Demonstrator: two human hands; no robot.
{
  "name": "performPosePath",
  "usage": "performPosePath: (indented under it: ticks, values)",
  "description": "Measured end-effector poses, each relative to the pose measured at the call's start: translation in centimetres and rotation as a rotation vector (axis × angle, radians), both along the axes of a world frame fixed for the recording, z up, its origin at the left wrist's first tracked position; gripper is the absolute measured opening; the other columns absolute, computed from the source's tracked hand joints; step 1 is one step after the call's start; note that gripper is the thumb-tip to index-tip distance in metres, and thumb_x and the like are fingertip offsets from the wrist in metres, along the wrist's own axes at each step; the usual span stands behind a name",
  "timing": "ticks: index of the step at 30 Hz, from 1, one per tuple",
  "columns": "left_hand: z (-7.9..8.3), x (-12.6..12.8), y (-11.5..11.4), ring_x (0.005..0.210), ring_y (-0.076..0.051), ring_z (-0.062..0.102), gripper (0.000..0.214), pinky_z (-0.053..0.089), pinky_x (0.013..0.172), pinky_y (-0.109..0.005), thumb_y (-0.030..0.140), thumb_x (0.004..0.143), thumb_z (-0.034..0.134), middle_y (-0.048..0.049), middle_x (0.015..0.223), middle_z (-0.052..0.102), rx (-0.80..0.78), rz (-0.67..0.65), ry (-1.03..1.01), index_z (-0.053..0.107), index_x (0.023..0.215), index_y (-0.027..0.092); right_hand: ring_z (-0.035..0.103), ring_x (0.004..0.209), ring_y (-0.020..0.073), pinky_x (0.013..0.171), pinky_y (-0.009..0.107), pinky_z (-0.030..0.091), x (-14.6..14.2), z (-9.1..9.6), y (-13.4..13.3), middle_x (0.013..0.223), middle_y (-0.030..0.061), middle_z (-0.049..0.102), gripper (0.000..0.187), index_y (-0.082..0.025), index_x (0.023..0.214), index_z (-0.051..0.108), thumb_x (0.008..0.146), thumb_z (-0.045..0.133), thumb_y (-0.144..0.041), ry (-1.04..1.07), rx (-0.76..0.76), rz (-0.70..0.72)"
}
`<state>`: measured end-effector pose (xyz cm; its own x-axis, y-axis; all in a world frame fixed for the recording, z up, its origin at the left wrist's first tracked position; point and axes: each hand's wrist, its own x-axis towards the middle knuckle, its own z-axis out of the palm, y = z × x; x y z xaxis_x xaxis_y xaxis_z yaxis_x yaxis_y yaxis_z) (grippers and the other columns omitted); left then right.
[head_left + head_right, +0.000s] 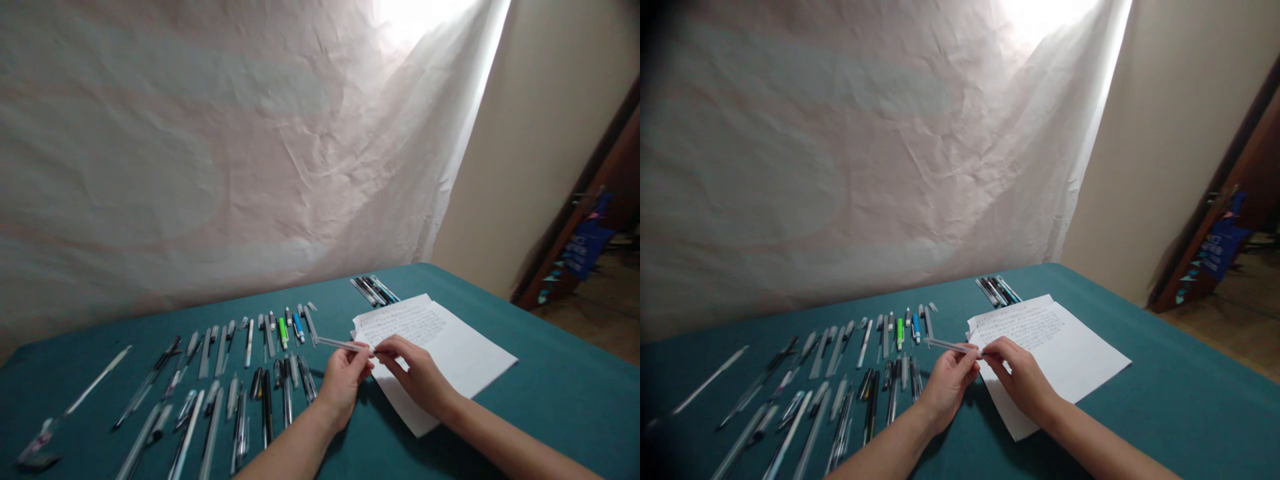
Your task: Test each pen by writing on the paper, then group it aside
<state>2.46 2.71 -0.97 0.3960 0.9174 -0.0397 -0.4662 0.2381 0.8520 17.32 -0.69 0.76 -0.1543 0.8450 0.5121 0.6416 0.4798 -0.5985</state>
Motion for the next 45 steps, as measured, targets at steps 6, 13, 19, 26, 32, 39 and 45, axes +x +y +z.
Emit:
performPosePath:
  ticks: [6, 13, 19, 26, 32, 39, 45]
  values:
    - [0.18, -0.16, -0.05, 0.064, -0.008, 0.05, 0.024, 0.041, 0.063, -0.02, 0.03, 0.071, 0.067, -0.0019, 0.077, 0.058, 0.005, -0.024, 0.012, 0.06, 0.085, 0.013, 0.058, 0.068, 0.0126, 0.063, 0.024, 0.046, -0.26, -0.07, -0.22, 0.08, 0.0021, 0.061, 0.013, -0.02, 0.091, 0.055, 0.087, 0.043, -0.024, 0.087, -0.083, 0.006]
    - [0.46, -0.03, -0.23, 0.063, -0.006, 0.049, 0.026, 0.041, 0.062, -0.017, 0.031, 0.067, 0.07, -0.0016, 0.078, 0.058, -0.05, 0.028, -0.04, 0.062, 0.083, 0.013, 0.06, 0.07, 0.0133, 0.065, 0.025, 0.049, -0.6, 0.15, -0.11, 0.08, 0.0033, 0.062, 0.016, -0.018, 0.094, 0.054, 0.083, 0.051, -0.03, 0.224, -0.168, 0.055]
    - [0.44, -0.02, -0.07, 0.06, -0.006, 0.049, 0.028, 0.04, 0.059, -0.017, 0.033, 0.064, 0.072, 0.0, 0.074, 0.057, -0.049, 0.032, -0.034, 0.062, 0.082, 0.013, 0.061, 0.066, 0.0131, 0.059, 0.024, 0.049, -0.5, 0.05, -0.09, 0.076, 0.0032, 0.063, 0.021, -0.017, 0.092, 0.055, 0.085, 0.047, -0.035, 0.286, -0.243, 0.067]
    - [0.08, -0.03, -0.05, 0.062, -0.007, 0.05, 0.028, 0.041, 0.06, -0.019, 0.033, 0.066, 0.071, -0.0022, 0.077, 0.059, -0.013, 0.011, -0.021, 0.062, 0.083, 0.012, 0.057, 0.055, 0.0118, 0.056, 0.023, 0.044, -0.3, -0.09, 0.09, 0.059, 0.0011, 0.059, 0.037, -0.016, 0.071, 0.057, 0.089, 0.037, -0.04, 0.166, -0.287, 0.021]
    - [0.07, -0.04, -0.1, 0.062, -0.006, 0.05, 0.028, 0.04, 0.061, -0.018, 0.032, 0.065, 0.071, -0.0011, 0.078, 0.058, -0.034, 0.041, -0.024, 0.062, 0.084, 0.013, 0.054, 0.062, 0.0121, 0.056, 0.022, 0.042, -0.4, 0.08, 0.02, 0.073, 0.0022, 0.059, 0.026, -0.017, 0.084, 0.054, 0.087, 0.041, -0.039, 0.105, -0.216, 0.022]
    - [0.12, -0.11, -0.17, 0.06, -0.008, 0.05, 0.032, 0.041, 0.061, -0.02, 0.036, 0.063, 0.072, -0.0013, 0.075, 0.059, -0.006, 0.021, 0.036, 0.062, 0.083, 0.014, 0.054, 0.058, 0.0119, 0.058, 0.023, 0.041, -0.19, -0.13, 0.21, 0.061, 0.0006, 0.056, 0.04, -0.017, 0.067, 0.053, 0.091, 0.031, -0.04, 0.074, -0.243, 0.026]
    - [0.42, -0.06, -0.18, 0.06, -0.007, 0.05, 0.032, 0.04, 0.06, -0.019, 0.036, 0.06, 0.074, -0.0007, 0.075, 0.059, -0.049, 0.04, -0.01, 0.063, 0.081, 0.014, 0.054, 0.062, 0.0119, 0.056, 0.023, 0.043, -0.39, 0.74, -0.17, 0.073, 0.0021, 0.058, 0.025, -0.017, 0.084, 0.053, 0.087, 0.041, -0.039, 0.138, -0.237, 0.028]
